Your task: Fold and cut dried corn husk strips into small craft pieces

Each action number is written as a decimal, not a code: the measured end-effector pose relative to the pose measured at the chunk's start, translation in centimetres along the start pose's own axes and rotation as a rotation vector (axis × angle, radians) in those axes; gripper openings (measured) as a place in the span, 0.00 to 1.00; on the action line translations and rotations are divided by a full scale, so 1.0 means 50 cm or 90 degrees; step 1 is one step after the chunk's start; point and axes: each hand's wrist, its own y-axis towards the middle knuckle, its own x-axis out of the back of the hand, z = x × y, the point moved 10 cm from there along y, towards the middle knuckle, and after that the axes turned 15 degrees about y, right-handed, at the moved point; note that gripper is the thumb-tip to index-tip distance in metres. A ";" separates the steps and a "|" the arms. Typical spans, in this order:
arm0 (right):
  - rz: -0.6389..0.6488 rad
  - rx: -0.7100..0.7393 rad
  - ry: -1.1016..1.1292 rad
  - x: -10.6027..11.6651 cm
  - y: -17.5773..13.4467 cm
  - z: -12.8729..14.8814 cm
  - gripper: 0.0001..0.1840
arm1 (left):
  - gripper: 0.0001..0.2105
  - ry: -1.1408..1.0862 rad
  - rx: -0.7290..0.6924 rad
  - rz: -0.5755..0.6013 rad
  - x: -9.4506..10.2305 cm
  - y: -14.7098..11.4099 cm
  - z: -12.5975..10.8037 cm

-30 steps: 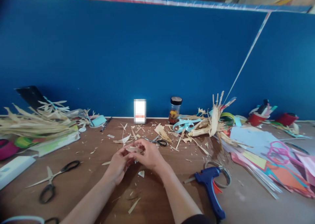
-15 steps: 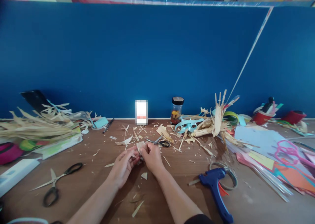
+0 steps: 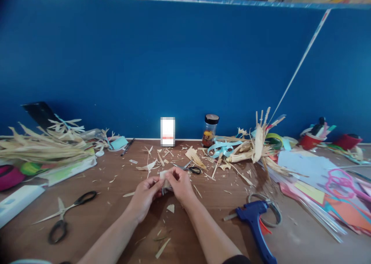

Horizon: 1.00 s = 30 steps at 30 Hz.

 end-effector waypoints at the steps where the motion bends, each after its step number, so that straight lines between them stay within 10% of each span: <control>1: -0.012 -0.006 0.008 0.003 0.001 -0.004 0.14 | 0.09 0.000 -0.003 0.012 -0.004 0.000 -0.001; 30: -0.004 -0.016 -0.021 0.004 0.003 -0.015 0.13 | 0.19 -0.044 -0.074 -0.060 0.018 0.004 -0.020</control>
